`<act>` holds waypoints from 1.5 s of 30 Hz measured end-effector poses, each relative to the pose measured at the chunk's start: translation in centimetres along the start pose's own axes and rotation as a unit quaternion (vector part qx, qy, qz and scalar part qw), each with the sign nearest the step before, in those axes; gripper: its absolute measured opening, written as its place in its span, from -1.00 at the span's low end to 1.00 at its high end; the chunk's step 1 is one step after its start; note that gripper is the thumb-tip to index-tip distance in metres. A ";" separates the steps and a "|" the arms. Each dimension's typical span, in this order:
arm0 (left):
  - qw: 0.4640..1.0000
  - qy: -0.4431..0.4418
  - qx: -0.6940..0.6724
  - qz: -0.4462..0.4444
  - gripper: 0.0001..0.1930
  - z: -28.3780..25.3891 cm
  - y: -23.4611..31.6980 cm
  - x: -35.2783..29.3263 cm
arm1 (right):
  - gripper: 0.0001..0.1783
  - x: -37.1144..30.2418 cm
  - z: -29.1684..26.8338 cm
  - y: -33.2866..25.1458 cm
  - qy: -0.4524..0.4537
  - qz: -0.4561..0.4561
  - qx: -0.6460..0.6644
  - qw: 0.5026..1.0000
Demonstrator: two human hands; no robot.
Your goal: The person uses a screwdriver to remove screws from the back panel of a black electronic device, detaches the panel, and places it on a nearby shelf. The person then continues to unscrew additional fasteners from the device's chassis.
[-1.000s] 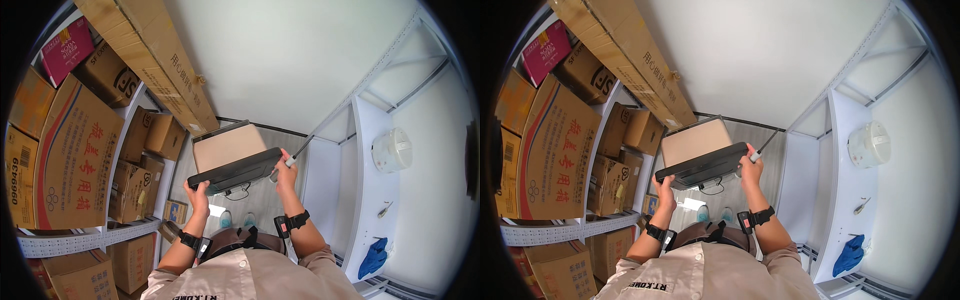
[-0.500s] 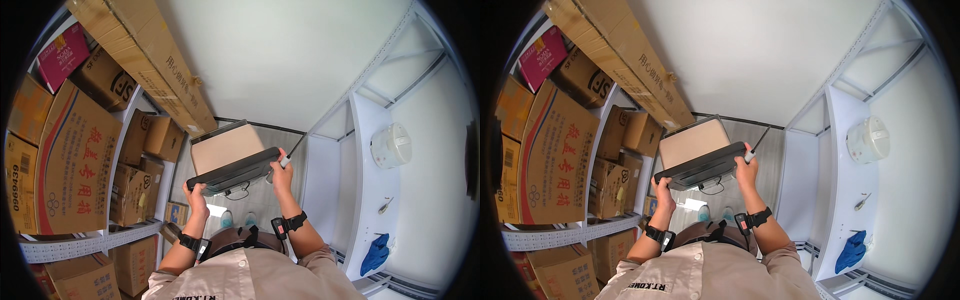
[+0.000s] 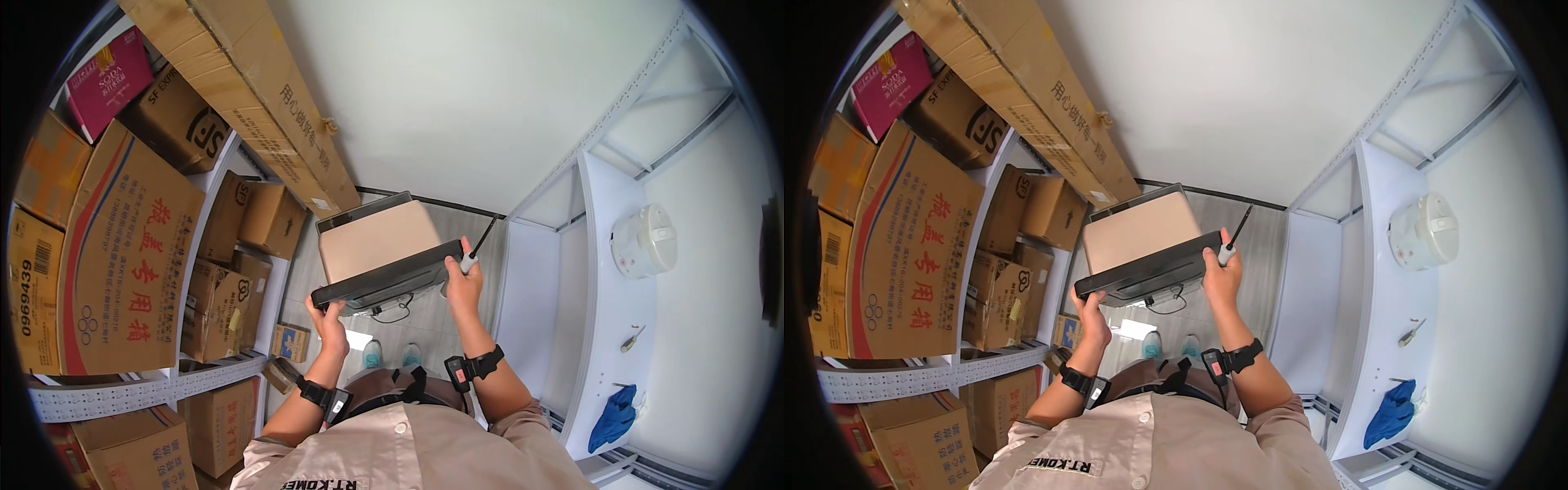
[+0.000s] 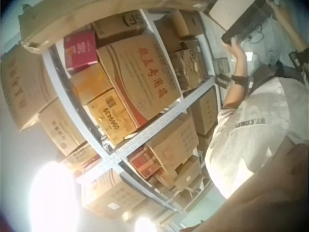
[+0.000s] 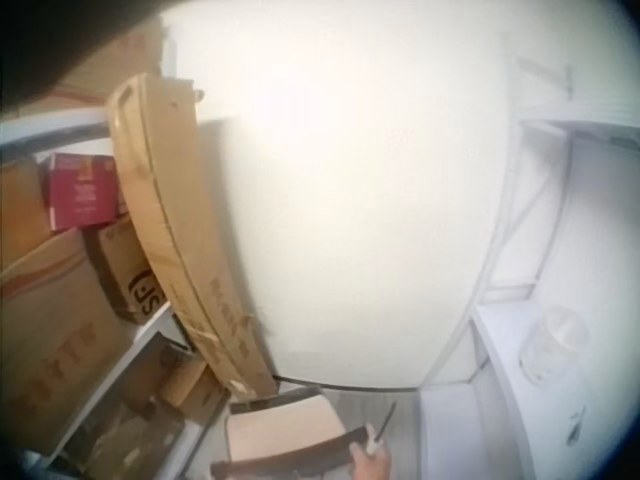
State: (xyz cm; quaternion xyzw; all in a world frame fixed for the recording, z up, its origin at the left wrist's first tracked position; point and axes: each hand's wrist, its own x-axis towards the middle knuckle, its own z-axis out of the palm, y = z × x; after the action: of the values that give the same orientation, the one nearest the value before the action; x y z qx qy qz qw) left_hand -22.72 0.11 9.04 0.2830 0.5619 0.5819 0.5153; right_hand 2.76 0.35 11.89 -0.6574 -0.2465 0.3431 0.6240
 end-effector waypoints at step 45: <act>0.981 -0.089 0.069 -0.159 -0.56 -1.5 3.8 1.0 | -0.63 -5.3 -9.3 3.1 0.099 0.168 0.133 0.972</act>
State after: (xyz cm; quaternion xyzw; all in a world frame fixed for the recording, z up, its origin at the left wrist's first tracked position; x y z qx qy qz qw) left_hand -25.48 1.10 12.05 0.2756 0.5903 0.4246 0.6287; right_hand 6.15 -9.99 9.48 -0.6311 -0.0217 0.4056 0.6609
